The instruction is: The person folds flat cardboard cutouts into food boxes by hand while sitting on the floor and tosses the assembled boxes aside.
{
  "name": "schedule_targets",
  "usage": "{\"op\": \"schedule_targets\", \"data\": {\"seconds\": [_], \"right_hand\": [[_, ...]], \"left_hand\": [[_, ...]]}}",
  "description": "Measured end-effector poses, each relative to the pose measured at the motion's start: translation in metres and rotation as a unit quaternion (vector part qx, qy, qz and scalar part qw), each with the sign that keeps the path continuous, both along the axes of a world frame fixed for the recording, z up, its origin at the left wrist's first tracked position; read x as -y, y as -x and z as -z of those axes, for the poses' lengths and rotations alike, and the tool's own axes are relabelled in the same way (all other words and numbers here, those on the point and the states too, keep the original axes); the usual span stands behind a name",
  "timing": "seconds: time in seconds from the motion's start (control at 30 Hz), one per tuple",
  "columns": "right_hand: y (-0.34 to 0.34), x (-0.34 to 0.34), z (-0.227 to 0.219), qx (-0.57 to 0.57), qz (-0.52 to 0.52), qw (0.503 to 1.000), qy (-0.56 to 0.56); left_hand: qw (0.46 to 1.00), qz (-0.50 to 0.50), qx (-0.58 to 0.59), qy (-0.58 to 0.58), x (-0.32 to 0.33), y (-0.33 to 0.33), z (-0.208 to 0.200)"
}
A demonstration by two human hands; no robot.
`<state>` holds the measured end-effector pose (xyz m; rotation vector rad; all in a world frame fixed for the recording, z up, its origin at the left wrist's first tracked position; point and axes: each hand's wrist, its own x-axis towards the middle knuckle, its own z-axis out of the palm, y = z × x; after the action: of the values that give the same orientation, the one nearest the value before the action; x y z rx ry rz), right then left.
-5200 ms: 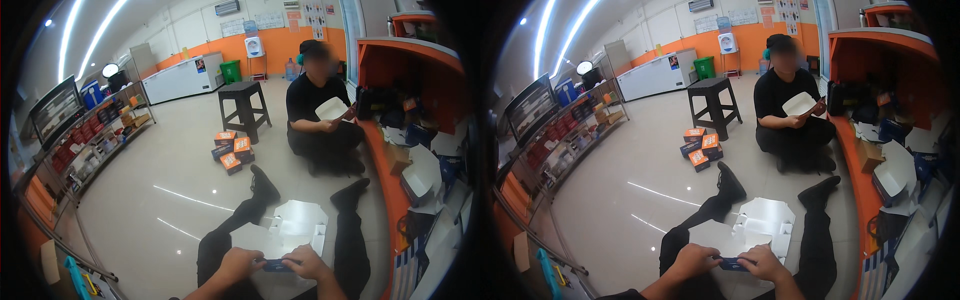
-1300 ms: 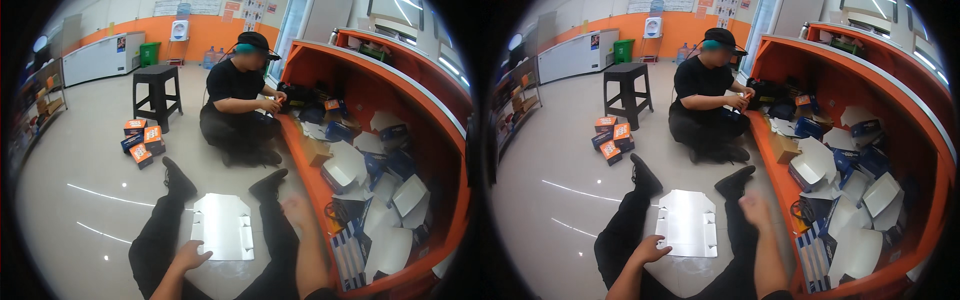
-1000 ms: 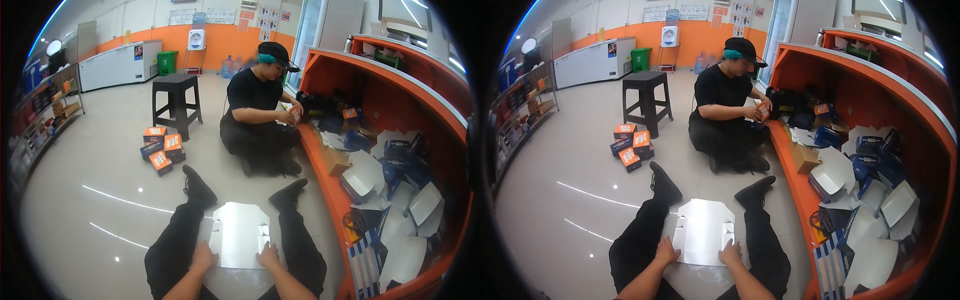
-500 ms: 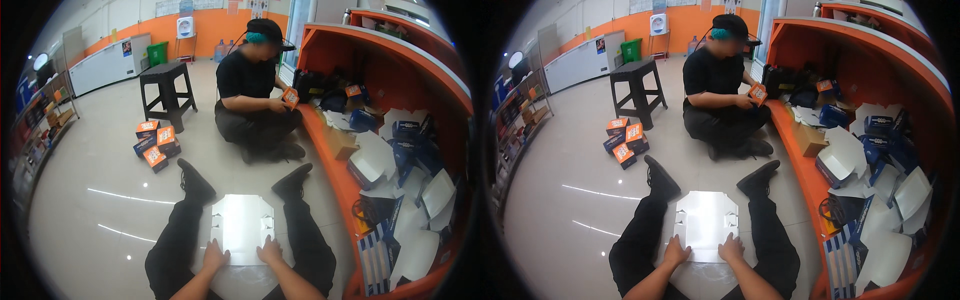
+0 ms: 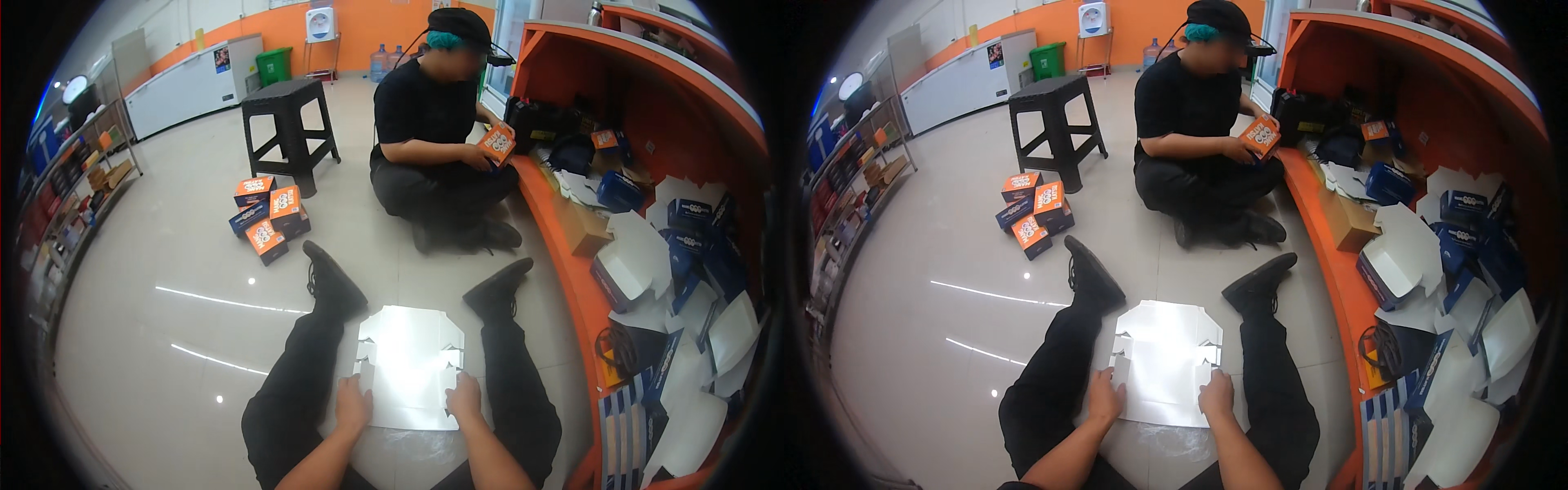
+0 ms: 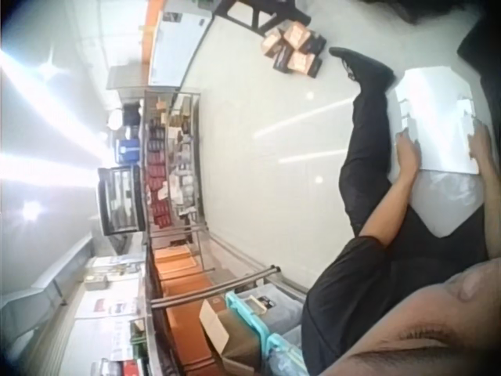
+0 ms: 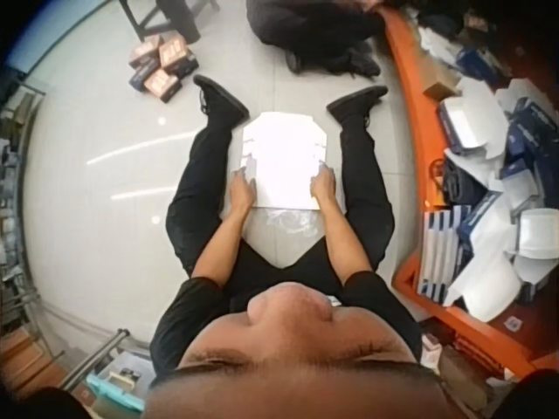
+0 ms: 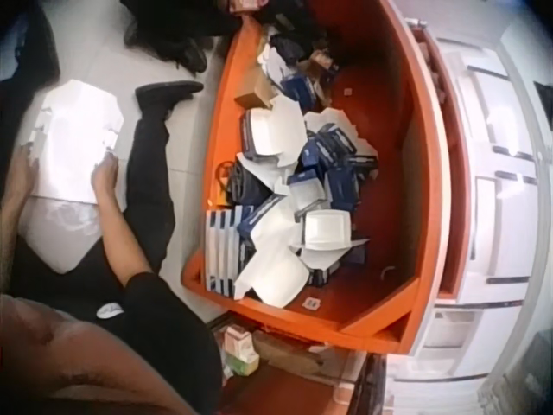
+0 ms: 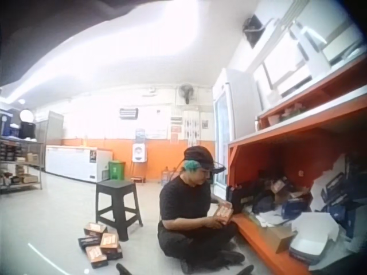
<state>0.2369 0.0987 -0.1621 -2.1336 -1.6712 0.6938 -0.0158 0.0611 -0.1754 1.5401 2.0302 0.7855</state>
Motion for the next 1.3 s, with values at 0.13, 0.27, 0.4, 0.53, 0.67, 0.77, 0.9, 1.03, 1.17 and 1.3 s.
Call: {"op": "schedule_targets", "data": {"seconds": [0.13,0.27,0.4,0.53,0.67,0.77,0.9,1.03,1.17,1.3], "right_hand": [[-0.002,-0.004,-0.005,-0.017,0.036,0.999,0.014],[-0.002,0.000,0.002,0.045,0.016,0.999,-0.010],[0.008,-0.003,0.021,-0.004,0.031,0.999,-0.023],[0.012,-0.005,0.029,-0.116,0.128,0.985,-0.011],[-0.001,-0.010,0.021,-0.208,0.146,0.967,0.013],[-0.022,-0.015,0.031,-0.282,0.176,0.941,0.065],[-0.014,-0.005,0.015,-0.176,0.094,0.980,0.019],[0.005,-0.001,0.014,-0.053,-0.021,0.997,-0.053],[0.038,0.015,0.007,-0.072,-0.066,0.990,0.100],[0.048,0.021,0.046,0.067,-0.216,0.964,0.138]], "left_hand": [[0.997,-0.011,-0.051,0.064,-0.004,-0.004,-0.010],[0.992,-0.014,-0.120,0.041,0.000,-0.005,0.007],[0.983,0.025,-0.142,0.111,0.003,-0.011,0.019],[0.989,0.010,-0.110,0.096,0.001,-0.011,0.032],[0.998,-0.037,-0.023,0.054,-0.002,-0.001,0.027],[0.999,-0.048,0.016,0.013,-0.007,-0.005,0.001],[0.997,-0.065,0.041,0.014,-0.002,0.002,-0.019],[0.996,0.063,0.054,0.039,0.001,0.006,0.011],[0.985,0.163,-0.017,0.056,0.006,-0.019,0.018],[0.952,0.260,-0.139,0.087,0.001,-0.022,0.030]]}}
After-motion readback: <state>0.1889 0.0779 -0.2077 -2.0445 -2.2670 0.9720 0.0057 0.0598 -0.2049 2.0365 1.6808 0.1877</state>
